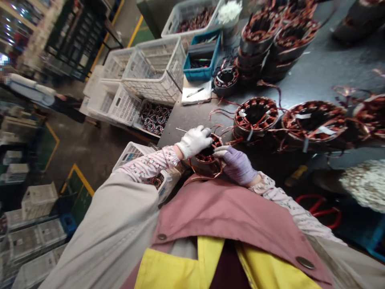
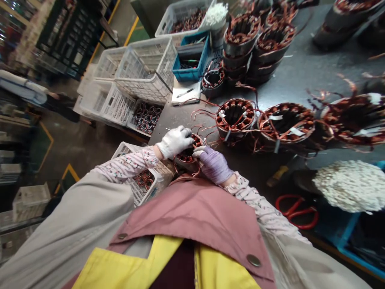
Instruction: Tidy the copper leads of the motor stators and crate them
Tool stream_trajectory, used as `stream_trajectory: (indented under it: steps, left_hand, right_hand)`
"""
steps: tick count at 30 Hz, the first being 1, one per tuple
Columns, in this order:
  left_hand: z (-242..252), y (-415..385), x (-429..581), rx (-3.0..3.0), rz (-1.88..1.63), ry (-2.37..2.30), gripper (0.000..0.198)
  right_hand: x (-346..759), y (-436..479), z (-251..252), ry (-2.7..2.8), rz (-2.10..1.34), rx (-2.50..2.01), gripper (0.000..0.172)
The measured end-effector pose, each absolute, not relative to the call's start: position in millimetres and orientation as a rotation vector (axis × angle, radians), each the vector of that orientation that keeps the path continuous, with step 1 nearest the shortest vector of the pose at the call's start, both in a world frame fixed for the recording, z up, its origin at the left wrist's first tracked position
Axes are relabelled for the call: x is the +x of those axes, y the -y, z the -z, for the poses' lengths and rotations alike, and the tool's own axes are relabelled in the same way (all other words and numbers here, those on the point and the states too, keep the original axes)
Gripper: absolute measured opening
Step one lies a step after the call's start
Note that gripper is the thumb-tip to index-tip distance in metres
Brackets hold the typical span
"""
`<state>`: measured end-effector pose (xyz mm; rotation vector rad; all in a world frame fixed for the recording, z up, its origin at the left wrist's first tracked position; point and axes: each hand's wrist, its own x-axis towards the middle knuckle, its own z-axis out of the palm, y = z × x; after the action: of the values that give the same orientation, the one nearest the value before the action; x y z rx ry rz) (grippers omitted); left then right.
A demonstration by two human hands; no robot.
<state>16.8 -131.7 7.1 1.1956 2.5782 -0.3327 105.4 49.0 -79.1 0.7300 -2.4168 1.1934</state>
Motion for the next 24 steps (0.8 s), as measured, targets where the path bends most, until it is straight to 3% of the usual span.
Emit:
stream_trajectory:
  steps: [3, 6, 9, 12, 16, 20, 22, 24]
  left_hand:
    - [-21, 130, 16, 1.315, 0.415, -2.453, 0.043]
    - [-27, 119, 16, 1.167, 0.397, -2.475, 0.037]
    - [-24, 106, 10, 0.904, 0.005, -2.372, 0.021]
    - [-27, 113, 5, 0.810, -0.482, -2.172, 0.031]
    - [-40, 150, 19, 0.804, -0.884, -2.339, 0.038]
    - [-13, 158, 52, 1.184, -0.387, -2.357, 0.017]
    - [10, 145, 62, 1.191, -0.204, -2.325, 0.020]
    - [25, 133, 62, 1.117, -0.147, -2.245, 0.027]
  right_hand:
    - [106, -50, 77, 2.465, -1.189, 0.756, 0.021]
    - [106, -48, 78, 2.539, -1.190, 0.730, 0.022]
    - [105, -44, 83, 2.580, -1.171, 0.672, 0.022]
    - [112, -49, 87, 2.542, -1.222, 0.652, 0.023]
    - [129, -64, 83, 2.309, -1.479, 0.572, 0.030]
    - [100, -46, 59, 2.388, -1.542, 0.393, 0.038]
    - [63, -18, 43, 2.698, -1.458, 0.421, 0.040]
    - [28, 9, 26, 3.099, -1.165, 0.597, 0.035]
